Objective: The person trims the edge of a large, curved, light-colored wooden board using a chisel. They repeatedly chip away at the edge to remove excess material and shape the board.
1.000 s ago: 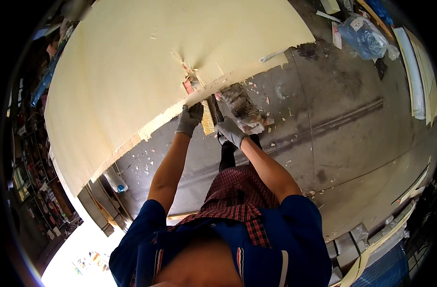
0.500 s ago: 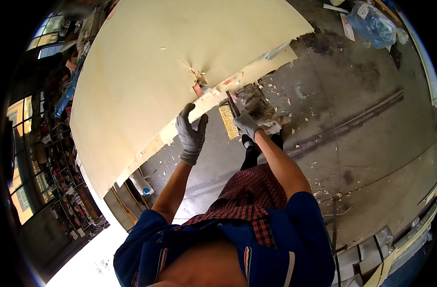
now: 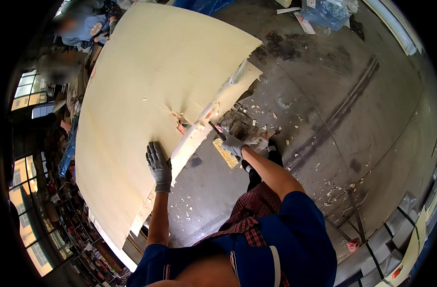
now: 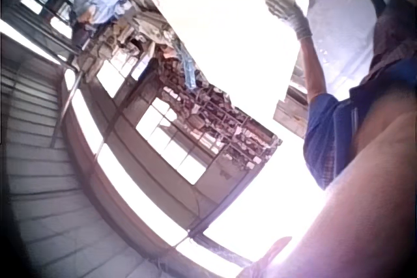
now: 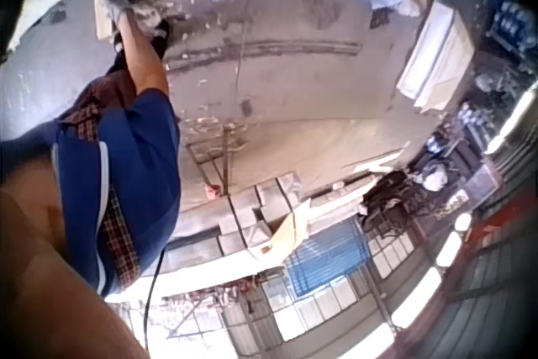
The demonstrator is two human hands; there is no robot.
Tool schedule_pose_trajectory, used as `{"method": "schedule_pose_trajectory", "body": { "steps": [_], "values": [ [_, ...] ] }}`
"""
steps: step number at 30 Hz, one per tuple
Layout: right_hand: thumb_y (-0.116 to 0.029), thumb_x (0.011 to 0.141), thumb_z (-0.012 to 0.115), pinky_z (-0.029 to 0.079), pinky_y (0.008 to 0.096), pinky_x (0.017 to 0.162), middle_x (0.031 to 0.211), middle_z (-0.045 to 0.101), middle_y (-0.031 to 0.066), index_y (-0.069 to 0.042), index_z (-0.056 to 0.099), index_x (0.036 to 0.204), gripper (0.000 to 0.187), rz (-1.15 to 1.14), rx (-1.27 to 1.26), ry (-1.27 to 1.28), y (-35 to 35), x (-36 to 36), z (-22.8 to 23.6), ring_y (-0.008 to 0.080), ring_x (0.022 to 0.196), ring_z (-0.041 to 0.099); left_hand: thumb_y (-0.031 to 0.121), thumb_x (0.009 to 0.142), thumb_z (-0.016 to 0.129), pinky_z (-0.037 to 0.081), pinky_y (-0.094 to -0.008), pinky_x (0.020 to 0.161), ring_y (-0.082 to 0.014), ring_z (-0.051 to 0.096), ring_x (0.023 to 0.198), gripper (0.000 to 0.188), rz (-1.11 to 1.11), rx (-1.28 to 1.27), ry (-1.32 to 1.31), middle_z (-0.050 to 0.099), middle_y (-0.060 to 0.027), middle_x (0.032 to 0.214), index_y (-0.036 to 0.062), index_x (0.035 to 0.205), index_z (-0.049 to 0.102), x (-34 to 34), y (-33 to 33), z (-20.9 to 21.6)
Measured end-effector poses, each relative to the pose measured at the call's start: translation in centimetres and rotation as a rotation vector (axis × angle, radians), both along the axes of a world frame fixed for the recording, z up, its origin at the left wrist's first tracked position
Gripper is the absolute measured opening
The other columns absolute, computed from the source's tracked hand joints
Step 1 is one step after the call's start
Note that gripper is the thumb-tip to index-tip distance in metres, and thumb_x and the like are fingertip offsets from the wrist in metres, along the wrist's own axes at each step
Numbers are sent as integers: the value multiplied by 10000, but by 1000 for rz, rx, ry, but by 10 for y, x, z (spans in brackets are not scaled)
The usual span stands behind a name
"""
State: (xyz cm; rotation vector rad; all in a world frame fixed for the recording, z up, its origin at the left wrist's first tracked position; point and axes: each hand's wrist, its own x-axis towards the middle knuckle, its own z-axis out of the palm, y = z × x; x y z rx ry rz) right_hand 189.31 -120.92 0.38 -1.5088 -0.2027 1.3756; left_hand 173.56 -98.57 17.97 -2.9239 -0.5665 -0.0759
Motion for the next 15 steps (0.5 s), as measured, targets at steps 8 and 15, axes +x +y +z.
{"method": "schedule_pose_trajectory", "body": {
  "steps": [8, 15],
  "values": [
    [-156, 723, 614, 526, 434, 574, 801, 547, 98, -20, 547, 1028, 340, -40, -55, 158, -10, 12, 7, 239, 708, 567, 145, 761, 641, 218, -502, 1139, -406, 248, 1390, 823, -77, 17, 18, 258, -244, 1501, -29, 1454, 232, -6, 6, 0],
    [-161, 726, 585, 505, 411, 547, 723, 598, 182, 69, 609, 865, 271, -115, 0, -78, -6, 2, -23, 286, 615, 606, 136, 799, 613, 210, -515, 1138, -442, 253, 1371, 767, -80, -18, 56, 275, -270, 1475, -40, 1444, 238, -11, 9, 3]
  ]
}}
